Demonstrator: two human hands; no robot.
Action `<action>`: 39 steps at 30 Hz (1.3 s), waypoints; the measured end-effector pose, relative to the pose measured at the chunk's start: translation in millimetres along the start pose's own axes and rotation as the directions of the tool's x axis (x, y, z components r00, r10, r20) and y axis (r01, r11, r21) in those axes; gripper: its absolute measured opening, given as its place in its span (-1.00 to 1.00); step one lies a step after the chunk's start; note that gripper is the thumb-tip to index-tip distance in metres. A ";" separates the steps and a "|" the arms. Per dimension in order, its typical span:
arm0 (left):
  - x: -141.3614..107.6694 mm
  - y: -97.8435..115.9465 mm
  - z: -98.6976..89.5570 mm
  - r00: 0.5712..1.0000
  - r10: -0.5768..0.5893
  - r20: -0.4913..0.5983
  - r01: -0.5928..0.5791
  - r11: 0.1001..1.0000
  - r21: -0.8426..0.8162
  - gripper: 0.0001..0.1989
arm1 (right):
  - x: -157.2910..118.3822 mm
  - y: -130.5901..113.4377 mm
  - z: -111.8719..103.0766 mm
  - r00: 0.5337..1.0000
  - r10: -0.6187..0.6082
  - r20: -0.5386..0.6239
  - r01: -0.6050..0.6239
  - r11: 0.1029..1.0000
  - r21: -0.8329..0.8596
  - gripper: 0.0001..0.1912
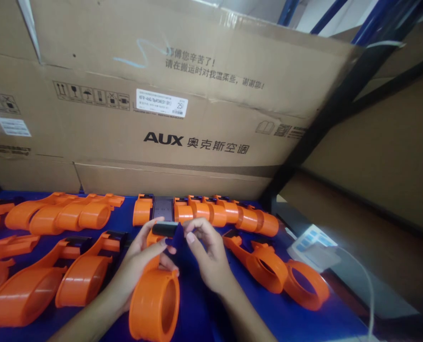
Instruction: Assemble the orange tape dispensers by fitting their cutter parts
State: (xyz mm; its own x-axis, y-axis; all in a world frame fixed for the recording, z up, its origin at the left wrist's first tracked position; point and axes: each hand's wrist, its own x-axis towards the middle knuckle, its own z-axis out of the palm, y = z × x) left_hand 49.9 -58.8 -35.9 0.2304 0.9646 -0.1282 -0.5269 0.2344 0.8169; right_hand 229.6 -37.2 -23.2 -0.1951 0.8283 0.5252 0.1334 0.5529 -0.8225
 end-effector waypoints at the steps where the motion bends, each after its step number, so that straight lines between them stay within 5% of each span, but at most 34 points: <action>1: -1.8 1.4 0.6 0.999 -0.038 0.021 0.038 0.999 -0.019 -0.29 | 0.2 -1.2 0.3 0.998 0.057 0.031 -0.060 0.995 0.086 -0.80; 4: -6.4 3.6 2.7 0.981 -0.161 0.106 0.167 0.985 -0.051 -0.15 | 0.3 -7.3 1.0 0.960 0.164 0.227 -0.227 0.930 0.287 -0.53; 7: -8.5 1.8 5.3 0.954 -0.240 0.180 0.255 0.965 -0.064 -0.19 | 0.3 -10.9 1.3 0.921 0.205 0.330 -0.325 0.873 0.364 -0.47; 15: -7.5 -7.3 2.2 0.980 -0.114 0.166 0.107 0.993 0.047 -0.38 | 2.2 7.4 3.7 0.953 0.267 0.141 -0.294 0.927 0.233 -0.60; 22: -1.5 -7.1 4.7 0.983 -0.041 0.181 0.017 0.992 0.128 -0.55 | 2.2 6.5 9.5 0.954 0.249 0.166 -0.269 0.957 0.112 -0.62; 28: 0.8 -6.0 2.3 0.992 -0.097 0.081 0.088 0.990 0.107 -0.46 | 1.7 6.2 10.6 0.969 0.209 0.131 -0.213 0.977 0.016 -0.70; 32: -1.6 9.9 -3.2 0.987 -0.155 0.032 0.155 0.988 -0.004 -0.35 | 3.2 10.2 1.2 0.986 0.155 0.058 -0.131 0.946 -0.297 -0.64; 35: -1.0 23.2 -11.4 0.995 -0.088 -0.040 0.081 0.987 -0.137 -0.31 | 2.0 10.8 -4.7 0.960 0.177 0.218 -0.015 0.807 -0.590 -0.73; 39: -0.6 30.3 -15.7 0.991 -0.063 -0.119 0.030 0.965 -0.260 -0.32 | -5.0 10.9 -5.6 0.823 0.292 0.487 0.125 0.743 -0.657 -0.65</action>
State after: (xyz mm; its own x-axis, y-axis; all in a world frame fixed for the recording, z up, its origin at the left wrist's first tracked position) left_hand 20.9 -50.4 -20.0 0.1637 0.9555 -0.2453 -0.7145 0.2863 0.6384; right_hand 237.4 -34.9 -33.6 -0.5947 0.7993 0.0862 0.7132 0.5741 -0.4022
